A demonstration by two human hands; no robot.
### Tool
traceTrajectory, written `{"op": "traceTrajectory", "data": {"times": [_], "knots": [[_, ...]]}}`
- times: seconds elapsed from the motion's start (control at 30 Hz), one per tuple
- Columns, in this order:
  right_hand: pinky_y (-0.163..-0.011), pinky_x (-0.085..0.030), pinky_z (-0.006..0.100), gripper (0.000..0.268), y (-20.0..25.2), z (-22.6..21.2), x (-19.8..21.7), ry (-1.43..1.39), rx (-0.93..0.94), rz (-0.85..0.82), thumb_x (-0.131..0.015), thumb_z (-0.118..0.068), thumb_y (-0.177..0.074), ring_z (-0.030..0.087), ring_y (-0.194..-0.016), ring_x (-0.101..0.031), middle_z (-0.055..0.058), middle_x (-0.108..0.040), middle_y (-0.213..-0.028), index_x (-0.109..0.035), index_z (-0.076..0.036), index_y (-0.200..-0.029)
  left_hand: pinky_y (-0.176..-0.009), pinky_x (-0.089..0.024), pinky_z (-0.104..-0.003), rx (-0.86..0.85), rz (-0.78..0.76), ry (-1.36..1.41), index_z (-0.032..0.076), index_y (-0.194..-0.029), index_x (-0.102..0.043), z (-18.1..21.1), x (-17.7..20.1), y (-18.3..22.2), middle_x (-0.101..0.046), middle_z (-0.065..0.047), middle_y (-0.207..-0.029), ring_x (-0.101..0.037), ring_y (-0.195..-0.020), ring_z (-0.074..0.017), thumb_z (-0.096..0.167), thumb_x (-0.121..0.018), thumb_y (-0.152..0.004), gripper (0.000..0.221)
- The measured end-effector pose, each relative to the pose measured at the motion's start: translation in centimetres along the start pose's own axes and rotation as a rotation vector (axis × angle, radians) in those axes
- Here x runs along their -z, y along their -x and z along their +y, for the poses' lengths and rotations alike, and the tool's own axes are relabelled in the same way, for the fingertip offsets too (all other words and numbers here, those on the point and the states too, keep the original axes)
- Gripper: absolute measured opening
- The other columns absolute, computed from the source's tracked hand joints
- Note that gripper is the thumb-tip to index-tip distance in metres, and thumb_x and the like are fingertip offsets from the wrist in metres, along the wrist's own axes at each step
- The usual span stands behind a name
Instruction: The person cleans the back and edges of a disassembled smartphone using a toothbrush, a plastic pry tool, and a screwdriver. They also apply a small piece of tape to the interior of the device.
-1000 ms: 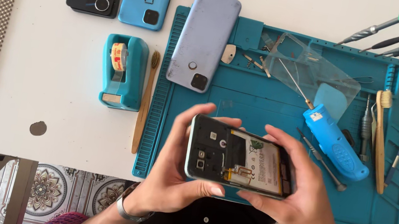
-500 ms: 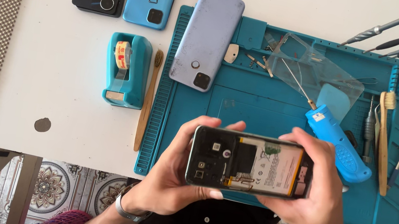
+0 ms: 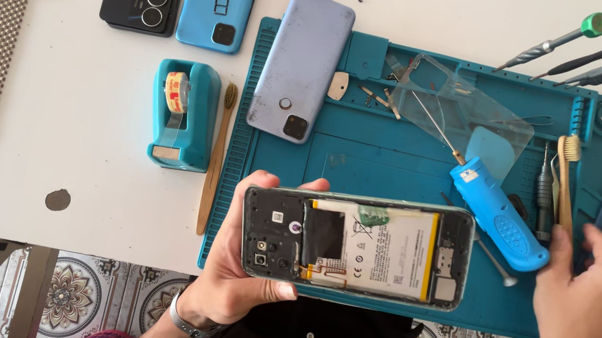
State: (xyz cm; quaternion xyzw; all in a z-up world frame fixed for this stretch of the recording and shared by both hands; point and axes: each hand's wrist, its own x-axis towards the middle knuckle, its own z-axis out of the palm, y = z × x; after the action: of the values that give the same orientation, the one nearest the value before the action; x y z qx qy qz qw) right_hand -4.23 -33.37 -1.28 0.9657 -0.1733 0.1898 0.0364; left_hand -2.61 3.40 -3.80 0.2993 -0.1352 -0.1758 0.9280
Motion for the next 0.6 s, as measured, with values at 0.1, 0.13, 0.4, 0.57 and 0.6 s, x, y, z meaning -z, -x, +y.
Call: {"op": "traceTrajectory", "data": {"times": [0.1, 0.13, 0.4, 0.57, 0.6], "knots": [[-0.078, -0.053, 0.042, 0.022, 0.0, -0.4, 0.0, -0.156, -0.049, 0.002, -0.081, -0.018, -0.102, 0.031, -0.083, -0.067, 0.015, -0.066, -0.095, -0.075, 0.002, -0.109, -0.121, -0.048, -0.051, -0.007, 0.018, 0.025, 0.019, -0.156, -0.023, 0.0, -0.2, -0.1, -0.03, -0.025, -0.17, -0.044, -0.15, -0.0343, -0.014, -0.08, -0.084, 0.097], [-0.075, -0.053, 0.041, 0.021, -0.1, -0.3, -0.1, -0.169, -0.031, 0.018, -0.081, -0.016, -0.101, 0.031, -0.079, -0.067, 0.015, -0.065, -0.092, -0.075, 0.002, -0.108, -0.12, -0.048, -0.05, -0.012, 0.023, 0.012, 0.019, -0.156, -0.023, 0.1, -0.2, -0.1, -0.03, -0.025, -0.17, -0.044, -0.15, -0.0343, -0.014, -0.08, -0.084, 0.098], [-0.07, -0.05, 0.029, 0.009, 1.5, 0.3, 1.0, -0.334, -0.013, 0.023, -0.057, -0.002, -0.113, 0.019, -0.074, -0.065, 0.006, -0.069, -0.086, -0.063, 0.003, -0.109, -0.118, -0.051, -0.05, -0.058, 0.143, -0.214, 0.012, -0.155, -0.021, 0.4, -1.0, -1.1, -0.03, -0.026, -0.168, -0.047, -0.148, -0.0331, -0.007, -0.078, -0.086, 0.091], [-0.052, -0.037, 0.026, 0.024, 4.1, -3.7, 3.0, -0.794, 0.105, -0.315, -0.075, -0.013, -0.089, 0.01, -0.055, -0.048, 0.002, -0.057, -0.064, -0.072, -0.003, -0.11, -0.117, -0.049, -0.045, -0.045, 0.254, -0.226, 0.004, -0.155, -0.03, 0.1, -1.1, -1.1, -0.047, -0.027, -0.156, -0.054, -0.139, -0.0315, 0.003, -0.078, -0.089, 0.081], [-0.05, -0.038, 0.026, 0.038, 4.3, -5.1, 2.9, -0.846, 0.233, -0.285, -0.082, -0.016, -0.081, 0.008, -0.056, -0.05, -0.001, -0.057, -0.065, -0.073, -0.003, -0.116, -0.116, -0.049, -0.044, -0.035, 0.292, -0.202, 0.002, -0.154, -0.032, -0.1, -1.1, -0.9, -0.051, -0.028, -0.152, -0.056, -0.137, -0.0316, 0.005, -0.078, -0.09, 0.079]]}}
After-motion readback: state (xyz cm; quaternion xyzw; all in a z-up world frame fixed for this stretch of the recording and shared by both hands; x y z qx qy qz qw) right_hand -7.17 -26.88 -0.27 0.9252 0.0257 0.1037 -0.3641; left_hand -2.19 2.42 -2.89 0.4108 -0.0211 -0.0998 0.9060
